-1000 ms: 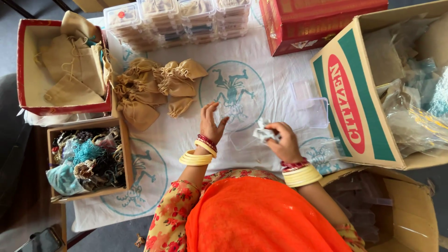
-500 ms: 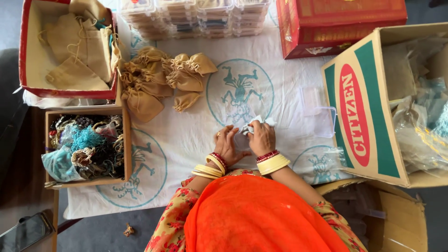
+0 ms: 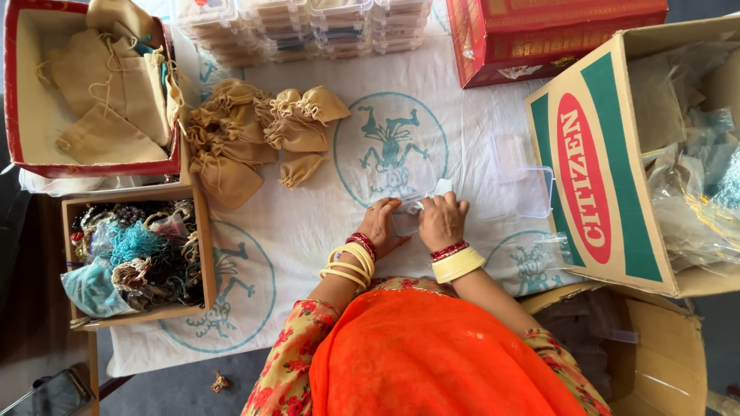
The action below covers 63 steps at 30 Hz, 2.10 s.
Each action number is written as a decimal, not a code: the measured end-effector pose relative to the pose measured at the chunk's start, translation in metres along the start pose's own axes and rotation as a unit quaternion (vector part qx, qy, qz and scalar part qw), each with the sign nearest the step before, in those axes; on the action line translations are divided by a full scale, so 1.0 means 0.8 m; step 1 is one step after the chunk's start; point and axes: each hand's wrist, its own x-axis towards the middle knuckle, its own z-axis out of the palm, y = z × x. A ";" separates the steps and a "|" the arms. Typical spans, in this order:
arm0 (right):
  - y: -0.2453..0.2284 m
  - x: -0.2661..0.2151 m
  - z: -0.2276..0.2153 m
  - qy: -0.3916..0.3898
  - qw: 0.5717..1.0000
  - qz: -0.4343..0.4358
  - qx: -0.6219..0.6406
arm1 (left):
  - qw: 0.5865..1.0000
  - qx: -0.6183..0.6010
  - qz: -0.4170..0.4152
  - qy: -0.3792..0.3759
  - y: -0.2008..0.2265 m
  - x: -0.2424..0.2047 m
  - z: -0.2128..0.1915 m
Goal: The recorder is packaging small jewelry or craft items into small plastic containers and bags at a table.
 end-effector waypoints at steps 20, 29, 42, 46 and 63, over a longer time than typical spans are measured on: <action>0.009 0.020 0.002 -0.063 0.997 0.039 0.019 | 0.999 -0.011 -0.025 -0.022 0.006 0.007 -0.006; -0.012 -0.007 0.042 -0.093 0.988 -0.027 0.119 | 0.999 0.004 -0.028 -0.035 0.002 0.001 -0.002; 0.030 0.017 0.020 -0.170 0.939 -0.224 -0.198 | 0.999 -0.013 0.008 -0.046 0.008 0.001 -0.007; 0.027 0.021 0.009 -0.171 0.937 -0.217 -0.215 | 0.999 -0.026 0.018 -0.038 0.012 0.002 -0.012; 0.000 0.085 0.038 0.045 0.996 0.011 0.083 | 0.985 0.148 0.081 -0.045 -0.010 -0.015 0.006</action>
